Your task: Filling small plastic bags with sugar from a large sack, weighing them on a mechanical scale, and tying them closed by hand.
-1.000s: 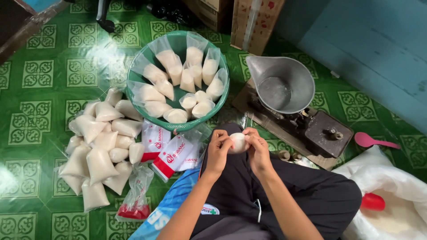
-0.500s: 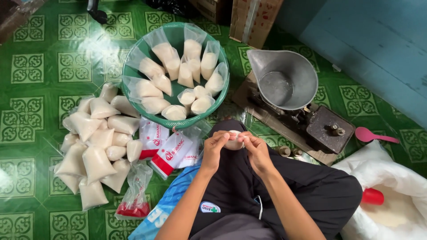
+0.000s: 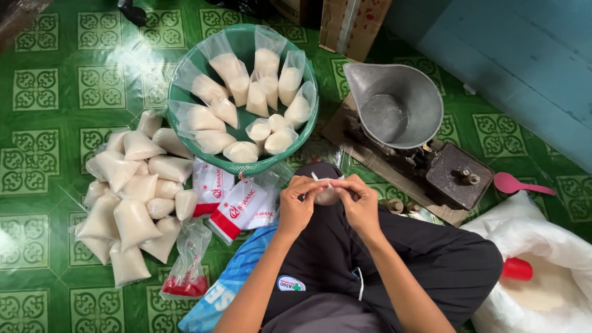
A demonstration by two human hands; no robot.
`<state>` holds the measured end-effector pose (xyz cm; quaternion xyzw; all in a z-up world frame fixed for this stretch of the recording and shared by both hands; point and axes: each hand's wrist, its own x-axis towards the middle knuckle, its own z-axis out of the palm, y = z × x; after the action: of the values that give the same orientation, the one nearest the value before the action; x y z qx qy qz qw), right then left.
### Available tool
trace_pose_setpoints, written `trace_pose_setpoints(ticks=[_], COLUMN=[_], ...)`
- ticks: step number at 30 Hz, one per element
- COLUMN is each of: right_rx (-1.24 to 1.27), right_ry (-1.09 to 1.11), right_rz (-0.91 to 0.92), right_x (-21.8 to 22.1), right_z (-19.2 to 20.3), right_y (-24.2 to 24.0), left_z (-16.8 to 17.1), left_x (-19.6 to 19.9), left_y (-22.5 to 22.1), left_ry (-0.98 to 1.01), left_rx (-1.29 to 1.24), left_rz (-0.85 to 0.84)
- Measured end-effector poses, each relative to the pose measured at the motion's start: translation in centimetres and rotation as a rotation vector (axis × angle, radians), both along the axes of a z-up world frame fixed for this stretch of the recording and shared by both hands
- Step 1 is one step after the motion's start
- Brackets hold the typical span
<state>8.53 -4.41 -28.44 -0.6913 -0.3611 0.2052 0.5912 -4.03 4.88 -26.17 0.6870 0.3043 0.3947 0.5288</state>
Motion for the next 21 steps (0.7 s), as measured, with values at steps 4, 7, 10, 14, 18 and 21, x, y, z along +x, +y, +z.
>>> trace_pose_setpoints(ticks=[4,7,10,14,18,21], right_rx=[0.073,-0.009,-0.095,-0.097,-0.102,-0.168], right_ry=[0.258,0.294,0.272,0.264,0.287,0.162], right_rz=[-0.043,-0.056,-0.048,-0.034,-0.046,-0.026], right_x=[-1.0,-0.5,-0.2,-0.4,-0.6,-0.8], right_z=[1.3,1.5,1.1,2.1,2.7,3.7], right_y=[0.4,0.4,0.3,0.7,0.9,0.9], left_z=[0.9,0.5,-0.8,1.0,0.7,1.9], left_x=[-0.1,-0.3,-0.5,-0.4,-0.6,-0.6], left_y=[-0.5,0.1,0.5,0.8,1.4,1.4], left_ry=[0.008,0.103,0.135,0.024,0.089,0.209], left_rx=[-0.149,-0.060,0.024,0.132,0.134,0.066], left_rz=[0.070,0.109,0.093,0.010,-0.037,-0.049])
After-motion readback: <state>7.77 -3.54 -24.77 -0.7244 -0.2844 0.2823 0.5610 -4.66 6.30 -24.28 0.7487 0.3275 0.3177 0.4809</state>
